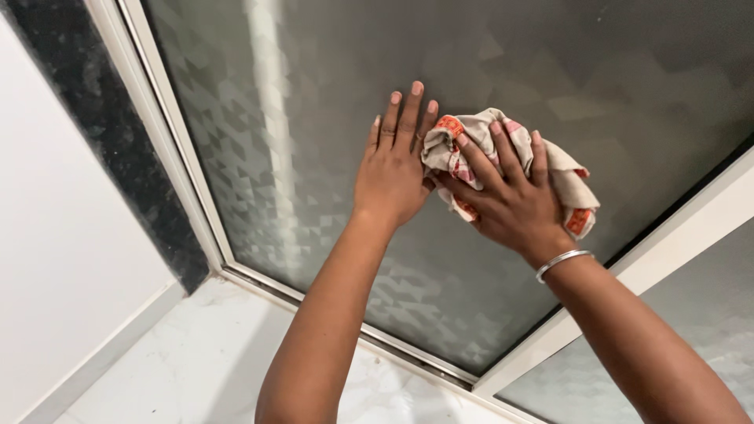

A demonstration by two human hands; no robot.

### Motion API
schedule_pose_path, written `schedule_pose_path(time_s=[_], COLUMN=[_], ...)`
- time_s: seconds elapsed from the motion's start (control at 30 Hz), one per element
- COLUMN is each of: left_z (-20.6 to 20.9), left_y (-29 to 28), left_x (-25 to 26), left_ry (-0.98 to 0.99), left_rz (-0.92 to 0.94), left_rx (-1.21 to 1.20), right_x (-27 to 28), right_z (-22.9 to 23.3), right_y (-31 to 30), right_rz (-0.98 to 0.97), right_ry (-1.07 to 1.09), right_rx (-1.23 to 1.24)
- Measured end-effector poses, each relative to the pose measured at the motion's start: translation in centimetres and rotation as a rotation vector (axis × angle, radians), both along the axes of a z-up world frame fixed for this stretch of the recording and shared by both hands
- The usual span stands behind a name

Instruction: The person wipes a frosted glass sliding door using a cloth. They use their right hand to scrub the surface while their left hand stabilizes the door frame. The task involves repetitive wiping motions across the glass panel.

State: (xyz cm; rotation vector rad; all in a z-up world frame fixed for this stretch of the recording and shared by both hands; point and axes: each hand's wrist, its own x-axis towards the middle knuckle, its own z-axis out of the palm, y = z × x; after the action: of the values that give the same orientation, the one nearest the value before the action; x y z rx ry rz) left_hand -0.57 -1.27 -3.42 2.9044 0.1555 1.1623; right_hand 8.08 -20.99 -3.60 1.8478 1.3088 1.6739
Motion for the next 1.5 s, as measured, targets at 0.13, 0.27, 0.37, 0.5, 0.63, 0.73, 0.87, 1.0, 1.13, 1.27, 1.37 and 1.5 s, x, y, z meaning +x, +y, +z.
schedule_pose_path(time_s=[0.13,0.27,0.37,0.5,0.63,0.73,0.87,1.0,1.13,1.27,1.37,1.5], left_z=[-0.4,-0.7,-0.7,-0.9,-0.8,-0.6,-0.6,-0.7,-0.9,-1.3,-1.7,-1.5], left_y=[0.2,0.2,0.5,0.7,0.7,0.6,0.3,0.2,0.2,0.5,0.6,0.8], left_x=[-0.8,-0.7,-0.5,-0.4,-0.4,-0.5,-0.6,-0.5,-0.4,-0.3,-0.6,-1.2], left_ry=[-0.009,-0.02,-0.027,-0.062,0.001,-0.016,-0.011,-0.009,-0.032,-0.076,-0.056,-0.003], left_rz=[-0.014,-0.02,-0.024,-0.041,-0.006,-0.006,0.006,0.012,-0.011,-0.007,0.019,-0.008], left_rx=[-0.022,0.006,0.011,0.007,0.015,0.006,0.007,0.006,-0.021,0.005,0.039,-0.01], right_x=[1.0,0.4,-0.5,-0.2,0.6,0.6,1.0,0.7,0.6,0.5,0.1,1.2], right_z=[3.8,9.2,10.6,8.2,4.1,2.3,5.2,8.0,5.9,-0.7,-5.7,-6.0], right_y=[-0.2,-0.4,-0.1,0.2,0.6,0.6,-0.2,-1.0,0.3,2.1,2.5,2.2], right_rz=[0.006,0.092,0.077,0.096,0.038,-0.032,0.013,0.006,0.018,0.028,0.014,0.085], right_ry=[-0.092,0.202,0.188,0.161,0.034,-0.043,0.045,0.215,0.194,0.106,0.104,0.058], right_rx=[-0.013,0.193,0.312,0.317,0.222,0.068,0.065,0.274,0.343,0.25,0.173,0.116])
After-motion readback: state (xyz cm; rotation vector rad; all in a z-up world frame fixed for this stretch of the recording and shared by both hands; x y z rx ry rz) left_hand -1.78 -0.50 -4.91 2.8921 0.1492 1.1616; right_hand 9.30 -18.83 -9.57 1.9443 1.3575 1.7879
